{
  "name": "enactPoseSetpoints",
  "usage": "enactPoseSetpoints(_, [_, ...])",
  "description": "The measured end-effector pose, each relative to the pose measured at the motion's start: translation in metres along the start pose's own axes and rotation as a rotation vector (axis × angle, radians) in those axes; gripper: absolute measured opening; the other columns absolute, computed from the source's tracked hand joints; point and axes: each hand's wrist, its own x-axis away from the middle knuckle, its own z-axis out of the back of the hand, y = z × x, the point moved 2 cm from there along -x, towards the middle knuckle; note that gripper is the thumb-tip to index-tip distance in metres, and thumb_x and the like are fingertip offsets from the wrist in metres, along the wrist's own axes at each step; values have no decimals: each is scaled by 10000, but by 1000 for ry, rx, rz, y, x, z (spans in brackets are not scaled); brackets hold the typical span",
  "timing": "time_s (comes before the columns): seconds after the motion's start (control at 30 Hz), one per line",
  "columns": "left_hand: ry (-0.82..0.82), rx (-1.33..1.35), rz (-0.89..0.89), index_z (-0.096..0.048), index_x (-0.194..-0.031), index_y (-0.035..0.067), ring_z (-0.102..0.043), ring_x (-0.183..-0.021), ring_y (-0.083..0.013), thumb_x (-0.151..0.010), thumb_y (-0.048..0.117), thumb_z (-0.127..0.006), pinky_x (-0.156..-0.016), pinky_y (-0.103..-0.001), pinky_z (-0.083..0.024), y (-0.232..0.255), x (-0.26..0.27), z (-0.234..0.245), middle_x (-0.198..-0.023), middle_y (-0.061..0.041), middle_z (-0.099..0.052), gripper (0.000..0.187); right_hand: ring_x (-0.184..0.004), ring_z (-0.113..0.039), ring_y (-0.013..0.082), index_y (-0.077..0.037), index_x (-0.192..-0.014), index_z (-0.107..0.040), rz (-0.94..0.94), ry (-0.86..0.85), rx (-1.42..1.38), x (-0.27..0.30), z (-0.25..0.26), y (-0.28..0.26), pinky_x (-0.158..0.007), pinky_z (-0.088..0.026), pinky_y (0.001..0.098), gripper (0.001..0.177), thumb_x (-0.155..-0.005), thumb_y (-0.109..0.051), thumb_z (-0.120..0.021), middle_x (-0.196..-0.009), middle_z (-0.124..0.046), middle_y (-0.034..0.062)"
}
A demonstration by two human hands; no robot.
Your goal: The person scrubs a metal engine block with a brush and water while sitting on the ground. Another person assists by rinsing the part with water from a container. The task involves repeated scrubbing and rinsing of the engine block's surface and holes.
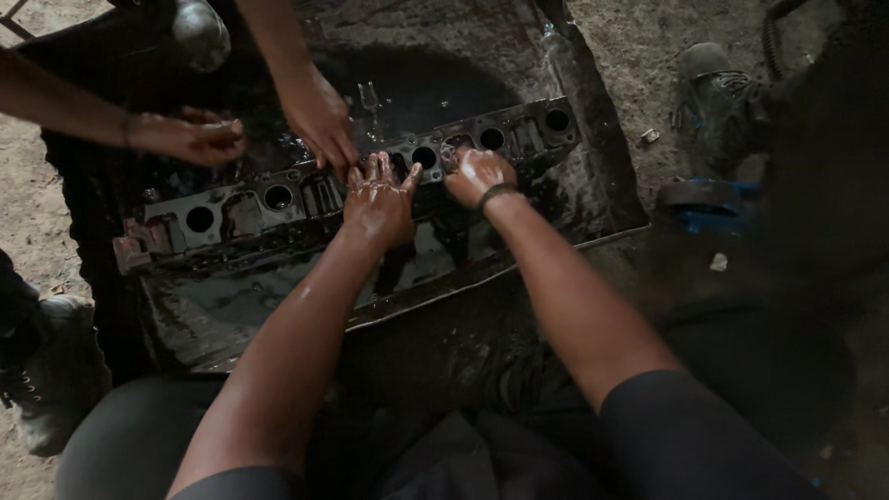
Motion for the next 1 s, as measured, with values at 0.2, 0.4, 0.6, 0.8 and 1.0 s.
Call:
enactPoseSetpoints(0.2, [20,38,2,-172,-1632,281,-116,-1566,-384,-916,416,-641,-1249,-560,-118,1,1,1,-1677,-230,-151,866,-1195,-612,395,-167,-1439,-474,-48,-215,97,4,20,-6,-984,-507,521,637,-862,-372,-648,-1323,-623,184])
enactPoseSetpoints(0.4, [101,-64,-15,-202,-1639,293,-175,-1545,-400,-913,303,-635,-1217,-592,-171,-1,-4,-6,-1662,-252,-197,845,-1094,-715,375,-182,-1395,-561,-19,-179,-115,12,13,12,-958,-555,494,554,-845,-243,-594,-1244,-712,167])
enactPoseSetpoints(0.6, [87,-40,-16,-191,-1641,281,-184,-1541,-383,-872,321,-677,-1206,-577,-190,-3,-6,-10,-1660,-258,-181,911,-1146,-678,387,-148,-1262,-680,41,-95,-65,5,15,18,-1000,-539,486,457,-832,-301,-663,-1238,-715,191])
enactPoseSetpoints(0.8, [-17,18,27,-151,-1627,299,-123,-1561,-360,-867,304,-668,-1237,-536,-130,0,-2,0,-1678,-218,-120,919,-1124,-654,450,-174,-1463,-508,-72,189,-118,5,18,2,-972,-517,540,603,-869,-242,-583,-1232,-677,267])
enactPoseSetpoints(1.0, [60,-53,-17,-149,-1653,293,-131,-1550,-406,-950,228,-530,-1210,-596,-155,-3,-12,-9,-1674,-246,-139,802,-1217,-630,394,-130,-1409,-527,-87,-71,-20,2,-3,-3,-1012,-523,511,651,-825,-369,-686,-1293,-671,193])
